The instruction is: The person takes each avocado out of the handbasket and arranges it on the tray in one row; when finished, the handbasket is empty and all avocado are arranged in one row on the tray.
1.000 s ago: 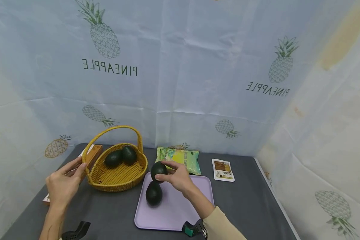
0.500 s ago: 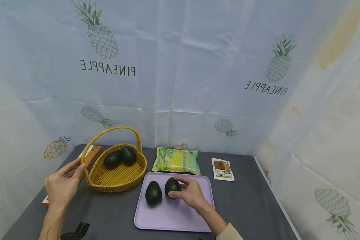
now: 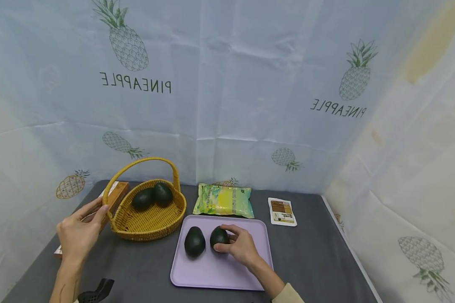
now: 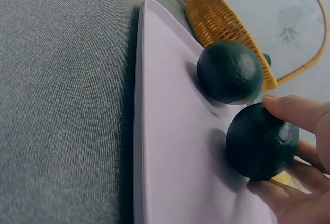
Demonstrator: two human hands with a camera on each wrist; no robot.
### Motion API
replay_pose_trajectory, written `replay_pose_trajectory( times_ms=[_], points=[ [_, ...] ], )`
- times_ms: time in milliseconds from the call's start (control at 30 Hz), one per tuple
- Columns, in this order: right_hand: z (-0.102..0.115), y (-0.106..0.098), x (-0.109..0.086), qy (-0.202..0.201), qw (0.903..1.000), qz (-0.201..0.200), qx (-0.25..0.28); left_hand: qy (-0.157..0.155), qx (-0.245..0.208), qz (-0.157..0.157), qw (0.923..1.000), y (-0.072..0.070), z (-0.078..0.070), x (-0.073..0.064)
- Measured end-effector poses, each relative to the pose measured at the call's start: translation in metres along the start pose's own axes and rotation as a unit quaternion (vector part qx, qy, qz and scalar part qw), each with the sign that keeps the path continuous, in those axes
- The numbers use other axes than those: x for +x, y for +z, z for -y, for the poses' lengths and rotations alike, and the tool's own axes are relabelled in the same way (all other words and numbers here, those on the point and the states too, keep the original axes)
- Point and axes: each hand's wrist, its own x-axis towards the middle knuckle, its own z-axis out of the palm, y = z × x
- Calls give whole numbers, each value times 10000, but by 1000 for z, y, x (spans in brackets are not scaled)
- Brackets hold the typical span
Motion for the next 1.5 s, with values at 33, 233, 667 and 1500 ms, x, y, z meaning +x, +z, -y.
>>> replay_pose_trajectory(
  times_ms=[33,233,667,1500],
  points=[
    [0,0,0,-19,10000,-4,-6,10,-7,-15,10000,0,0,0],
    [1,-1,0,-183,9992,-23,-353,17,1,-41,10000,0,1,1],
    [2,1,-1,-325,9953,-57,-909,20,3,-21,10000,0,2,1],
    [51,-5,21,-1116,9927,-91,-443,41,-4,15,10000,0,0,0]
  ],
)
